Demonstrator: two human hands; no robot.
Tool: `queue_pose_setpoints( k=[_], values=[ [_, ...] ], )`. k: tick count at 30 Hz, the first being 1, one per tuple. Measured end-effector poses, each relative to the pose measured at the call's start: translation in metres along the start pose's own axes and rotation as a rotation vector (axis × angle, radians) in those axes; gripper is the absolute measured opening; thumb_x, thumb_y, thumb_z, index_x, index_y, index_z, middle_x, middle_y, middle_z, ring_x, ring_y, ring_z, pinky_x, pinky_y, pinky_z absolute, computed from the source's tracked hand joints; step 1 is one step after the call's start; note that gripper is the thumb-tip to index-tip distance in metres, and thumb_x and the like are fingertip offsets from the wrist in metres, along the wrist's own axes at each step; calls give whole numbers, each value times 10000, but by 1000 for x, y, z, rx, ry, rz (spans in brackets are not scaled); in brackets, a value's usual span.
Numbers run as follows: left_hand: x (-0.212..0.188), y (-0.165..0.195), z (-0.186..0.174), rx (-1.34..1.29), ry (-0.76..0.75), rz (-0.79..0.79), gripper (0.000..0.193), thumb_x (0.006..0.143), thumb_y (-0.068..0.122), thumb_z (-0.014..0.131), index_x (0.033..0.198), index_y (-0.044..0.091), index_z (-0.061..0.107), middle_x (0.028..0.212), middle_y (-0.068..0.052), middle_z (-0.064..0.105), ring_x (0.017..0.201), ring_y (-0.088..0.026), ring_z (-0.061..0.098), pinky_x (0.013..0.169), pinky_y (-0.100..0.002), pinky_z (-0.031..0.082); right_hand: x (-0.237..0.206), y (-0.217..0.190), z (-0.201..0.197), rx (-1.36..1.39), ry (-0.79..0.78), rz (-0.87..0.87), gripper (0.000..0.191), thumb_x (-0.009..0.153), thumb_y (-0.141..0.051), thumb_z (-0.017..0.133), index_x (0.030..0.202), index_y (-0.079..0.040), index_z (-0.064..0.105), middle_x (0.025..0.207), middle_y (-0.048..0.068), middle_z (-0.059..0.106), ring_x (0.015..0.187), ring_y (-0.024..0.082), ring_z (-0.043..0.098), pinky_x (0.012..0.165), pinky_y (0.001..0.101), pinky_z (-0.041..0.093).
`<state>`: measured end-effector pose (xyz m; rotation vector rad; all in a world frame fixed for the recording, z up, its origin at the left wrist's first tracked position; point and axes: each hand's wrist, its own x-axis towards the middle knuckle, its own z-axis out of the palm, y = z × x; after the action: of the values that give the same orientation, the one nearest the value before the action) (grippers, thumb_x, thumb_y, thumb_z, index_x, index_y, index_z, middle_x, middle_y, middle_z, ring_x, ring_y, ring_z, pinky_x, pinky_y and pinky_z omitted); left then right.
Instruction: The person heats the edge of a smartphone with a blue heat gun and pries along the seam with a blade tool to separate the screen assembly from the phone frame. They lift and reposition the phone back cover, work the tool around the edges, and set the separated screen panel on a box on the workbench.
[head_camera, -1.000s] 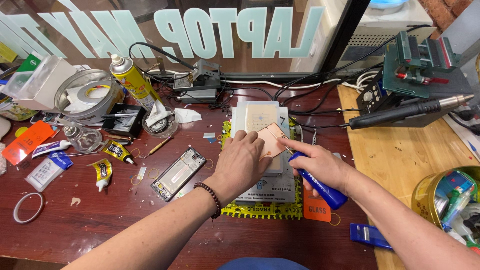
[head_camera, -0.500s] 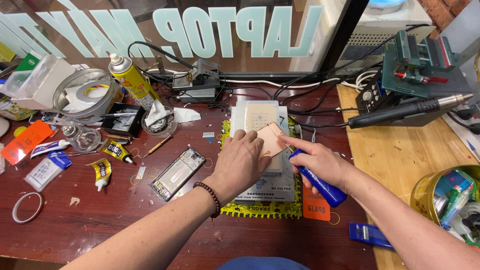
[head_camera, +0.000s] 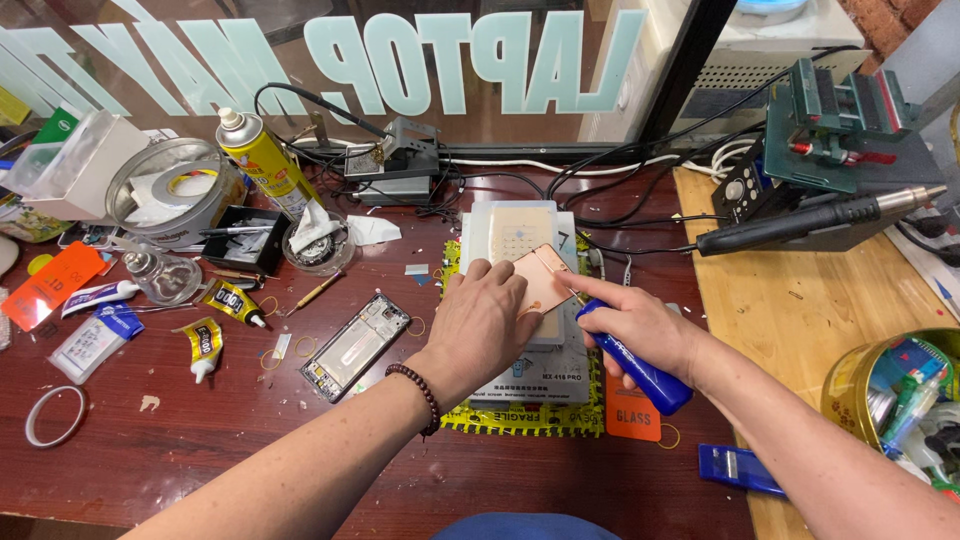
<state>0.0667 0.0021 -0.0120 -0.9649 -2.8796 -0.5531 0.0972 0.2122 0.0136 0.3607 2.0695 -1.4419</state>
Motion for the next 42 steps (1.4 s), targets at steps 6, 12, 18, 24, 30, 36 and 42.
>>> queue_pose_setpoints(
  k=[6, 12, 18, 24, 30, 36, 42],
  values=[
    [0, 0, 0, -5, -5, -5, 305, 875, 296, 705, 988, 14, 706, 1143, -134, 646, 1098, -314, 559, 898, -473, 451, 6, 3, 5, 23, -51, -19, 689, 870, -208, 584, 1524, -383, 459, 777, 45, 601, 465, 135, 578, 374, 308, 517],
    [1, 1, -2, 11, -41, -22, 314, 888, 302, 703, 1003, 11, 706, 1129, -133, 643, 1092, -302, 562, 901, -465, 454, 7, 2, 9, -9, -30, -16, 674, 876, -227, 584, 1521, -385, 474, 782, 43, 604, 470, 136, 590, 382, 299, 522],
    [1, 2, -4, 23, -74, -39, 302, 897, 301, 699, 987, 12, 706, 1118, -124, 646, 1097, -293, 562, 910, -455, 456, 5, 0, 6, -16, -8, -8, 686, 878, -223, 580, 1525, -405, 446, 786, 50, 614, 473, 135, 586, 386, 309, 531],
    [0, 1, -1, -9, 6, -10, 310, 876, 305, 713, 997, 19, 708, 1112, -126, 653, 1088, -307, 562, 887, -469, 453, 7, 3, 10, -46, -67, -47, 690, 861, -204, 585, 1519, -383, 477, 766, 59, 605, 468, 142, 600, 385, 311, 541],
    [0, 0, -1, 11, -15, -16, 292, 872, 299, 715, 964, 22, 708, 1108, -118, 650, 1090, -307, 564, 892, -462, 456, 9, 3, 8, -21, -16, -26, 679, 875, -211, 588, 1520, -387, 465, 779, 46, 608, 473, 150, 600, 387, 320, 537],
    [1, 1, -1, -3, -6, -9, 285, 877, 292, 710, 973, 24, 709, 1092, -119, 650, 1089, -310, 563, 898, -468, 454, 9, 4, 6, -7, -74, -51, 685, 867, -199, 588, 1520, -370, 476, 771, 50, 603, 460, 148, 598, 378, 312, 528],
    [1, 0, 1, -12, 16, 6, 310, 869, 295, 709, 999, 13, 706, 1122, -134, 649, 1086, -311, 562, 896, -469, 453, 8, 4, 10, -30, -73, -59, 692, 867, -195, 588, 1526, -373, 472, 757, 58, 607, 468, 143, 605, 386, 307, 532]
  ],
)
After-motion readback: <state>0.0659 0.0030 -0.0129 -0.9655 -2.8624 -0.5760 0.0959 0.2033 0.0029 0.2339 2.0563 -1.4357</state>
